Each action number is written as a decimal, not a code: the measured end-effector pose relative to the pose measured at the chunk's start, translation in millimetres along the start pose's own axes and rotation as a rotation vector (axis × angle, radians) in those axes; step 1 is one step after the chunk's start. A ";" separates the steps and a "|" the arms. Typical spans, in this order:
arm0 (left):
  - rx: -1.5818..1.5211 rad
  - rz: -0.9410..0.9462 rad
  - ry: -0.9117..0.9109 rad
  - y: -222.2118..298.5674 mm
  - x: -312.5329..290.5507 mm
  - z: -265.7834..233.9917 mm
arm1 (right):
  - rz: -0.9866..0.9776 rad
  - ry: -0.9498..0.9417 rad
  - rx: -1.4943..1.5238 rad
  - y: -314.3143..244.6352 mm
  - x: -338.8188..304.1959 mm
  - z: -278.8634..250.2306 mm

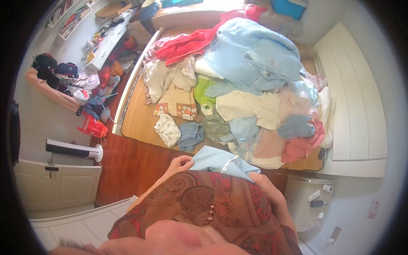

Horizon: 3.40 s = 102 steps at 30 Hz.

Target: The person folds a light blue garment and places it on a bed. Then the person picks up a pink garment, folds it, and places it on the bed. The task involves folding clothes by hand in a bedroom setting.

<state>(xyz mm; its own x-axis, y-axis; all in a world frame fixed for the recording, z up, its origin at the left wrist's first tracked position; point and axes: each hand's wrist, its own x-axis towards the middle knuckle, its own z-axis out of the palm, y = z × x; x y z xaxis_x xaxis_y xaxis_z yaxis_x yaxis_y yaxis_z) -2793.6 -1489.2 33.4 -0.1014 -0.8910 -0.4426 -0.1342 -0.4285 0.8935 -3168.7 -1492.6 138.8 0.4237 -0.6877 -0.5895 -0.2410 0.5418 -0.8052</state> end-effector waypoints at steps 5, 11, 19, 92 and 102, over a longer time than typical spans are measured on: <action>0.105 0.096 0.136 30.6 -38.6 -64.2 | -0.567 -0.049 -0.611 12.0 46.9 7.1; 0.252 0.064 -0.472 38.7 -82.3 -126.5 | -0.435 -0.066 -0.595 -10.0 80.6 47.7; 0.013 0.086 -0.653 -11.4 -77.5 -141.8 | -0.341 -0.063 -0.439 -9.4 120.7 90.1; -0.740 -0.548 -1.036 -311.6 -48.1 17.8 | -0.293 -0.236 -0.710 114.0 67.5 -12.0; -0.200 -0.315 -0.734 -249.3 -73.3 17.0 | -0.370 -0.127 -0.397 206.0 -38.9 33.1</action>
<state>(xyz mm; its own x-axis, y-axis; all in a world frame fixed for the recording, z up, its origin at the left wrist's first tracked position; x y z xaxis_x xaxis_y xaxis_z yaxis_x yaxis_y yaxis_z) -2769.4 -1314.5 -158.3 -0.7165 -0.4293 -0.5499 -0.0930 -0.7225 0.6851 -3205.9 -1338.2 -2.1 0.6385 -0.7206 -0.2703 -0.3561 0.0348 -0.9338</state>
